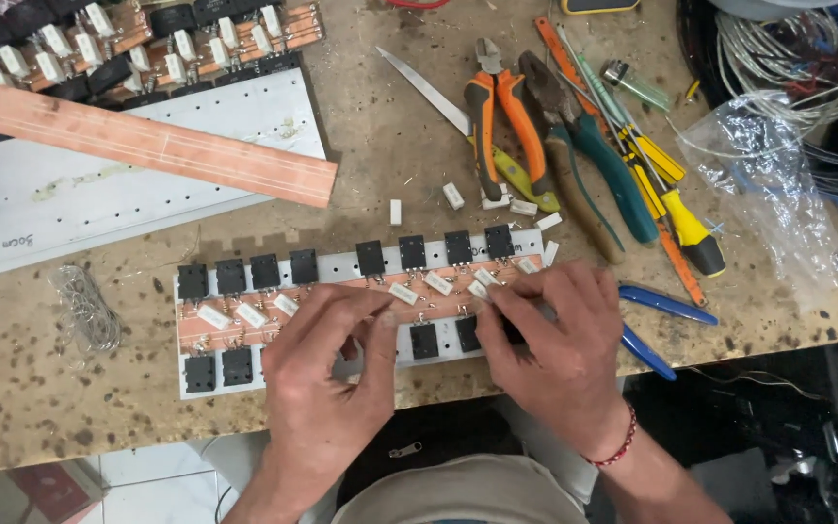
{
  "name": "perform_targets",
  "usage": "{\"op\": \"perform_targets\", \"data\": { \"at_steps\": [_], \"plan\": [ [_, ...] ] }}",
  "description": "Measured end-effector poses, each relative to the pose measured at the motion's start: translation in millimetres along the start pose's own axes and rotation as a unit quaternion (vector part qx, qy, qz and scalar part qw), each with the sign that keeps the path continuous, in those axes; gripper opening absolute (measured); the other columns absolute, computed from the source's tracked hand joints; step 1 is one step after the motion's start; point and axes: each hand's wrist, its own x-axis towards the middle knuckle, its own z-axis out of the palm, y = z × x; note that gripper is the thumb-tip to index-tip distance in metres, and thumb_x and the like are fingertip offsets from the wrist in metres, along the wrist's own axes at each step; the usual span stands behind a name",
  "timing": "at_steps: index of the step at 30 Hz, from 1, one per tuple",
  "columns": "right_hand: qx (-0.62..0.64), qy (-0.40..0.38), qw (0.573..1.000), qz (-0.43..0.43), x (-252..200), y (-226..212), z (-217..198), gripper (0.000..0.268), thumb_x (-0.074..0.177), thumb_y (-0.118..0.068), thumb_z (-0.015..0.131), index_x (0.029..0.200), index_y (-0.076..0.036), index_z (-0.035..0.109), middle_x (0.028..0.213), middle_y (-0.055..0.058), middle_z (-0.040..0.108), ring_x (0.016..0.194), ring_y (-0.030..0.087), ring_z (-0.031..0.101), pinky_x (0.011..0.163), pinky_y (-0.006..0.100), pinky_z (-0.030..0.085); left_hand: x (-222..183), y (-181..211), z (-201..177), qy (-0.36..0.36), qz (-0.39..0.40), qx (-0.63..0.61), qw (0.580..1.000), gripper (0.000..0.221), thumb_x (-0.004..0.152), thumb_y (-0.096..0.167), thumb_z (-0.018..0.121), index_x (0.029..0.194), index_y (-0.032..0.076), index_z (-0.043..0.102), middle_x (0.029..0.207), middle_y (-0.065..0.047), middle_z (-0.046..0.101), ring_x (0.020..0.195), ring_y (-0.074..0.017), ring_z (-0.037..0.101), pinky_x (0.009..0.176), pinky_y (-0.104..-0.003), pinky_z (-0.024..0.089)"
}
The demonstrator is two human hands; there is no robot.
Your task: Assembling electronic components onto a circuit board by placing resistors and soldering them in place.
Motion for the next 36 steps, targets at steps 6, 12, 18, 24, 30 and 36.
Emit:
{"op": "perform_targets", "data": {
  "at_steps": [6, 12, 18, 24, 30, 36],
  "plan": [
    [-0.035, 0.003, 0.999, 0.035, -6.4, -8.0, 0.4, 0.017, 0.087, -0.011, 0.088, 0.09, -0.004, 0.073, 0.084, 0.009, 0.062, 0.078, 0.027, 0.057, 0.072, 0.041, 0.034, -1.1, -8.3, 8.2, -0.017, 0.036, 0.002, 0.999, 0.007, 0.094, -0.001, 0.065, 0.099, -0.004, 0.069, 0.093, -0.015, 0.067, 0.079, -0.0246, 0.066, 0.066, -0.033, 0.053],
    [-0.038, -0.003, 0.998, 0.056, -5.7, -11.0, 1.2, 0.016, 0.088, -0.012, 0.086, 0.09, -0.004, 0.073, 0.084, 0.009, 0.063, 0.076, 0.025, 0.056, 0.07, 0.039, 0.036, 3.2, -4.0, 10.5, -0.056, 0.069, 0.008, 0.996, 0.016, 0.094, -0.003, 0.065, 0.109, -0.005, 0.071, 0.097, -0.017, 0.067, 0.079, -0.0245, 0.067, 0.062, -0.031, 0.056],
    [-0.038, 0.007, 0.998, 0.045, -6.0, -12.6, 2.6, 0.013, 0.088, -0.007, 0.084, 0.088, -0.003, 0.071, 0.085, 0.01, 0.066, 0.076, 0.027, 0.059, 0.069, 0.041, 0.04, 15.2, -13.5, 25.9, -0.074, 0.185, 0.068, 0.978, 0.021, 0.093, -0.012, 0.065, 0.109, -0.001, 0.069, 0.102, -0.014, 0.066, 0.079, -0.0285, 0.056, 0.057, -0.035, 0.048],
    [-0.042, -0.006, 0.998, 0.048, -5.7, -10.5, 1.7, 0.011, 0.086, -0.006, 0.083, 0.089, -0.005, 0.072, 0.086, 0.008, 0.065, 0.079, 0.027, 0.059, 0.071, 0.041, 0.041, 36.3, -24.4, 34.4, -0.166, 0.27, 0.149, 0.937, 0.021, 0.082, -0.008, 0.071, 0.1, 0.004, 0.071, 0.098, -0.007, 0.064, 0.082, -0.0268, 0.056, 0.06, -0.039, 0.05],
    [0.018, -0.005, 0.996, 0.085, 0.3, -6.4, -0.5, 0.012, 0.085, -0.002, 0.082, 0.081, -0.007, 0.072, 0.078, 0.004, 0.065, 0.073, 0.024, 0.057, 0.068, 0.038, 0.035, 44.0, -31.1, 38.2, -0.197, 0.321, 0.175, 0.909, 0.009, 0.087, 0.005, 0.074, 0.094, 0.006, 0.07, 0.095, -0.005, 0.062, 0.084, -0.0271, 0.055, 0.062, -0.04, 0.045],
    [0.077, -0.004, 0.994, 0.073, -8.0, 7.9, -20.4, 0.012, 0.083, 0.002, 0.082, 0.092, -0.001, 0.075, 0.084, 0.01, 0.07, 0.076, 0.021, 0.06, 0.073, 0.037, 0.04, 47.4, -30.2, 38.7, -0.217, 0.307, 0.182, 0.909, 0.01, 0.086, 0.002, 0.073, 0.085, 0.009, 0.066, 0.089, -0.002, 0.061, 0.078, -0.0257, 0.053, 0.056, -0.039, 0.041]
  ]
}}
